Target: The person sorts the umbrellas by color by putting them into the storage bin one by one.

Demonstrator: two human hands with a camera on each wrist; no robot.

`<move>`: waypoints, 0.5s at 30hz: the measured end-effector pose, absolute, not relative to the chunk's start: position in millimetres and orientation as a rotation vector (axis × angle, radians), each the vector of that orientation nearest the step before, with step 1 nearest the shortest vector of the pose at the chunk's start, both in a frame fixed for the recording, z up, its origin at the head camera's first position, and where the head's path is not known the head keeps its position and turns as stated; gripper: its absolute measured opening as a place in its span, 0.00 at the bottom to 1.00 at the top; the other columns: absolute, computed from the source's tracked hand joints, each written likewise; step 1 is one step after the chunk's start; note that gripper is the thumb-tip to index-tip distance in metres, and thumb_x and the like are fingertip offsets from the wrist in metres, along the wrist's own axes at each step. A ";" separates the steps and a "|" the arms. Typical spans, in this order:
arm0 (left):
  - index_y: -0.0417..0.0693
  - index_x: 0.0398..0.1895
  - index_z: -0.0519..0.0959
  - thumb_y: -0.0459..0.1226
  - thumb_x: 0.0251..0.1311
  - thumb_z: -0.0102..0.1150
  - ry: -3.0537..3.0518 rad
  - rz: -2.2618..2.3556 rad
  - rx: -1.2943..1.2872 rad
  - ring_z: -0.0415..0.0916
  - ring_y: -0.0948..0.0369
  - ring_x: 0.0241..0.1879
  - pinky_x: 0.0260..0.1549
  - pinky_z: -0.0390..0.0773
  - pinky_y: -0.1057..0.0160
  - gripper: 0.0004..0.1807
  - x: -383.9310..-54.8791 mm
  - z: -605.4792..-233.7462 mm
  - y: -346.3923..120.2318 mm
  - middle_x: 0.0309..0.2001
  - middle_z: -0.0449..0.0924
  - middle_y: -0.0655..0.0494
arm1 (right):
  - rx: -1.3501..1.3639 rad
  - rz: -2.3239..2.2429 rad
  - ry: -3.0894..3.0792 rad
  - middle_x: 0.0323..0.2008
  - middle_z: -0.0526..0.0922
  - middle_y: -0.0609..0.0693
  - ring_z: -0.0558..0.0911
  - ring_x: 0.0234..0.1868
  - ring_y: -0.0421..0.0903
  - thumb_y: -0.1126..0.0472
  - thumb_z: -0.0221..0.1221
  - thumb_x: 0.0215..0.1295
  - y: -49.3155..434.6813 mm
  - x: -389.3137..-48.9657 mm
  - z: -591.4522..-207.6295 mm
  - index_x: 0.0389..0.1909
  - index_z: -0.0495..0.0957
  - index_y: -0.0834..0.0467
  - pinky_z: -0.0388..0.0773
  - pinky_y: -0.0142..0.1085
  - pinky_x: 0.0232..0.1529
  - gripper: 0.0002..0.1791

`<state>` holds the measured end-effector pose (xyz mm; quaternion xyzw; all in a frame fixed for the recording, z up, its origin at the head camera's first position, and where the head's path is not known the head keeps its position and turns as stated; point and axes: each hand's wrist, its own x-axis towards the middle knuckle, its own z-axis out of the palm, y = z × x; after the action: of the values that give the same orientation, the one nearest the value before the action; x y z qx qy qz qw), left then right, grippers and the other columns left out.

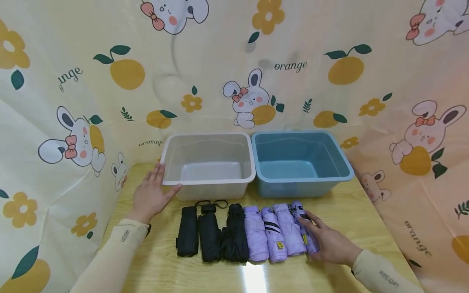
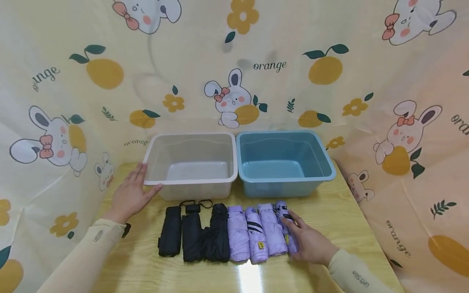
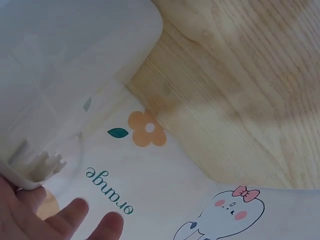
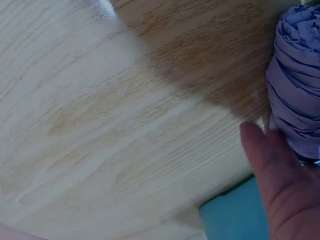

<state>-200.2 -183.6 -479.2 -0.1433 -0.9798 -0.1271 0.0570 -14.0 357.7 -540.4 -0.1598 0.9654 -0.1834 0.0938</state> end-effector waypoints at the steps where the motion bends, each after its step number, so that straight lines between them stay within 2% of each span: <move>1: 0.37 0.79 0.45 0.69 0.65 0.44 -2.967 -0.393 -0.428 0.51 0.34 0.71 0.53 0.67 0.31 0.55 -199.2 -479.7 -183.7 0.78 0.45 0.40 | -0.460 -0.561 2.843 0.77 0.48 0.61 0.82 0.39 0.46 0.51 0.81 0.37 357.5 -13.4 -540.8 0.78 0.57 0.51 0.79 0.37 0.33 0.65; 9: 0.36 0.78 0.48 0.70 0.62 0.47 -2.951 -0.456 -0.395 0.55 0.35 0.70 0.51 0.71 0.34 0.57 -198.2 -483.0 -183.2 0.77 0.49 0.39 | -0.400 -0.622 2.802 0.77 0.47 0.62 0.80 0.35 0.42 0.55 0.82 0.35 354.5 -11.1 -543.6 0.77 0.56 0.53 0.76 0.35 0.29 0.65; 15: 0.35 0.78 0.49 0.68 0.62 0.52 -2.961 -0.486 -0.375 0.55 0.34 0.69 0.54 0.69 0.35 0.57 -201.1 -479.5 -185.3 0.77 0.48 0.38 | -0.439 -0.624 2.874 0.74 0.52 0.62 0.81 0.45 0.50 0.56 0.82 0.32 354.0 -15.7 -550.3 0.75 0.61 0.56 0.78 0.37 0.34 0.63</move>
<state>-201.1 -185.3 -479.5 -0.1238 -0.9775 -0.1605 0.0588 -15.7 354.0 -550.3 -0.1472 0.9631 -0.2092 0.0837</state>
